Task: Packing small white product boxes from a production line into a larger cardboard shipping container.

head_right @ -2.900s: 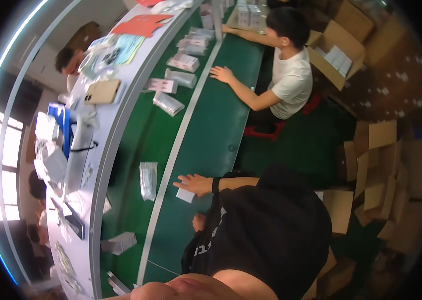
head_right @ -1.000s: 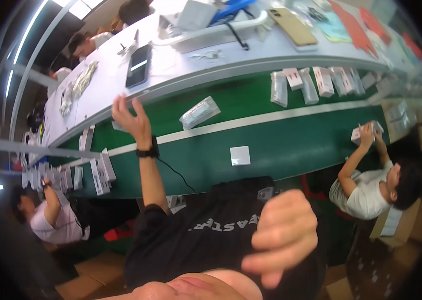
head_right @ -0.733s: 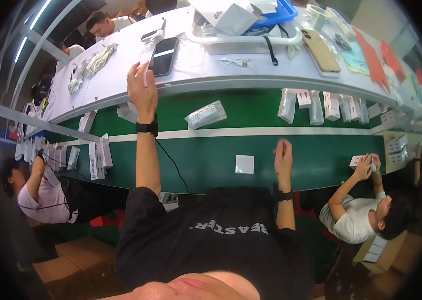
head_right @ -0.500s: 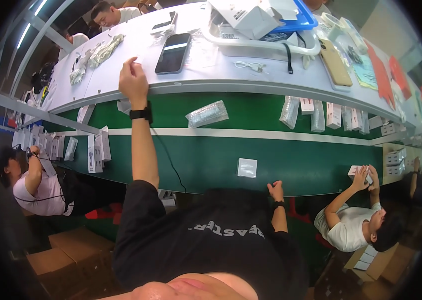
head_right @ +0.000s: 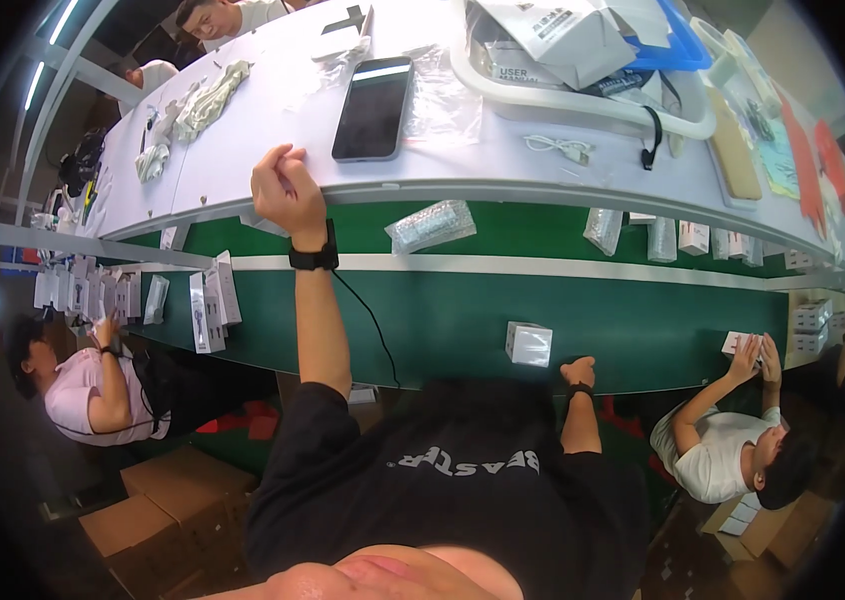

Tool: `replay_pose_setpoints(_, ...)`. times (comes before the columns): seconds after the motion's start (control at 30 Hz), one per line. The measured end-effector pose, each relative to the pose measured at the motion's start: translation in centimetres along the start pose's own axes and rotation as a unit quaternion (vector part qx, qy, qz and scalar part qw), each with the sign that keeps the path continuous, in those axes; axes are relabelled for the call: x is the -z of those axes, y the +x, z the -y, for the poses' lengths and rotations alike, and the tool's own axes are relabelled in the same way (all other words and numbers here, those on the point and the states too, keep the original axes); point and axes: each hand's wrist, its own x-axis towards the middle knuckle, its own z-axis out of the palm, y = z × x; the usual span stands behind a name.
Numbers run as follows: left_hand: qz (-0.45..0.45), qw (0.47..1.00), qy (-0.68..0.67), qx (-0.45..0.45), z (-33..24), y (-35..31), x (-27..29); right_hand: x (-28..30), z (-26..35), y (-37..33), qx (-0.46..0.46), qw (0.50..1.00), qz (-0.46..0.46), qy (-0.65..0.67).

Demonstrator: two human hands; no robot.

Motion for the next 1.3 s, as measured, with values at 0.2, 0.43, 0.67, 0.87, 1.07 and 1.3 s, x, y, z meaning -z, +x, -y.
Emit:
replay_pose_setpoints(0.2, 0.025, 0.997, -0.028, -0.066, 0.3, -2.5, 1.9, 1.4, 0.7, -1.3, -0.009, 1.000, -0.006, -0.024)
replay_pose_setpoints(0.43, 0.136, 0.980, -0.070, 0.128, 5.4, -17.0, 5.2, 1.6, -0.2, -1.2, 0.006, 0.999, -0.009, -0.032)
replay_pose_setpoints(0.67, 0.667, 0.599, 0.235, 0.374, 6.7, -35.6, 8.8, 2.3, 0.2, -0.9, 0.012, 0.997, 0.026, -0.075)
replay_pose_setpoints(0.87, 0.672, 0.582, 0.240, 0.390, 7.4, -36.3, 7.9, 2.5, 0.1, -0.2, 0.007, 0.995, 0.038, -0.091)
replay_pose_setpoints(1.07, 0.679, 0.567, 0.261, 0.387, 6.8, -36.2, 8.1, 1.3, -1.6, 0.9, 0.023, 0.990, 0.025, -0.139)
replay_pose_setpoints(1.3, 0.675, 0.572, 0.278, 0.374, 7.7, -36.5, 7.4, 1.7, -0.6, 1.5, -0.033, 0.992, 0.092, -0.079)
